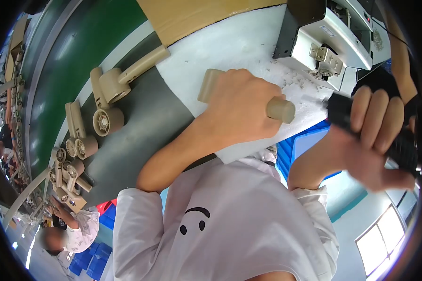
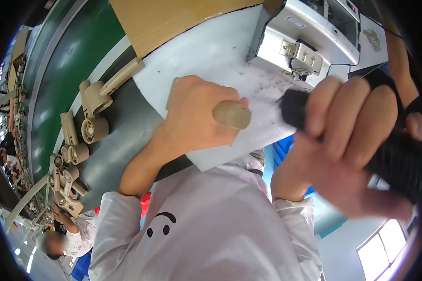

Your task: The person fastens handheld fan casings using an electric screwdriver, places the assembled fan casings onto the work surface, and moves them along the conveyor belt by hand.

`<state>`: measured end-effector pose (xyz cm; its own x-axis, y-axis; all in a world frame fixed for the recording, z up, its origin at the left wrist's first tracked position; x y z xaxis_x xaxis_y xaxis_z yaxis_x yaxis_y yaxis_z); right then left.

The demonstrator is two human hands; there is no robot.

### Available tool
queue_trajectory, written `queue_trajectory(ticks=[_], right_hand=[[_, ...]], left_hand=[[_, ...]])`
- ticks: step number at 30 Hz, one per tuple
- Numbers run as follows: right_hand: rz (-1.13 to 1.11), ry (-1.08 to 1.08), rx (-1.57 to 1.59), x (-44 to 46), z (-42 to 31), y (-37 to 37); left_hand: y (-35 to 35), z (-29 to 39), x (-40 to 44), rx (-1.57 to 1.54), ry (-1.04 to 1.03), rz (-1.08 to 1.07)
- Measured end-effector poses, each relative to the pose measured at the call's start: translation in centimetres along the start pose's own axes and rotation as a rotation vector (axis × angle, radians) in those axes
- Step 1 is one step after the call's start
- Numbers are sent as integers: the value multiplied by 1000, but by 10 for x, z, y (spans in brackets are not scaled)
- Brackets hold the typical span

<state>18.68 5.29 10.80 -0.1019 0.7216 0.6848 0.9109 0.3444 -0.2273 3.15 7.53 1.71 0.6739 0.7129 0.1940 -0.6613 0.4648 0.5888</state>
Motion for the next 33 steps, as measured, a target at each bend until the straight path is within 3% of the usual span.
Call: queue_trajectory(ticks=[5, 16, 18, 20, 21, 27, 33], right_hand=[[41, 21, -239, 7, 6, 51], [163, -131, -491, -3, 37, 63], [160, -171, 1, -7, 52, 56], [68, -136, 170, -10, 40, 32], [106, -150, 37, -7, 26, 22], [157, -9, 189, -6, -6, -17], [77, -43, 168, -7, -3, -20]], left_hand=[[5, -5, -2, -85, -4, 32], [3, -8, 0, -45, -3, 6], [3, -9, -1, -46, -23, 22], [4, -7, -1, -54, -19, 36], [6, -7, -1, -64, -18, 48], [3, -7, 0, -36, 23, 40], [1, -7, -1, -1, 25, 22]])
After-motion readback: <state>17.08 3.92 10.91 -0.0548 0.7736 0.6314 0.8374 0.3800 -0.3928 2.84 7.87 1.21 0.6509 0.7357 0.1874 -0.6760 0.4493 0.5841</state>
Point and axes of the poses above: each hand's wrist, its own x-axis towards the middle knuckle, its own y-axis out of the back of the hand, z = x × y, the point moved 10 cm from there along x, towards the middle knuckle, and after that the axes turned 12 degrees about -z, right-handed, at the moved point
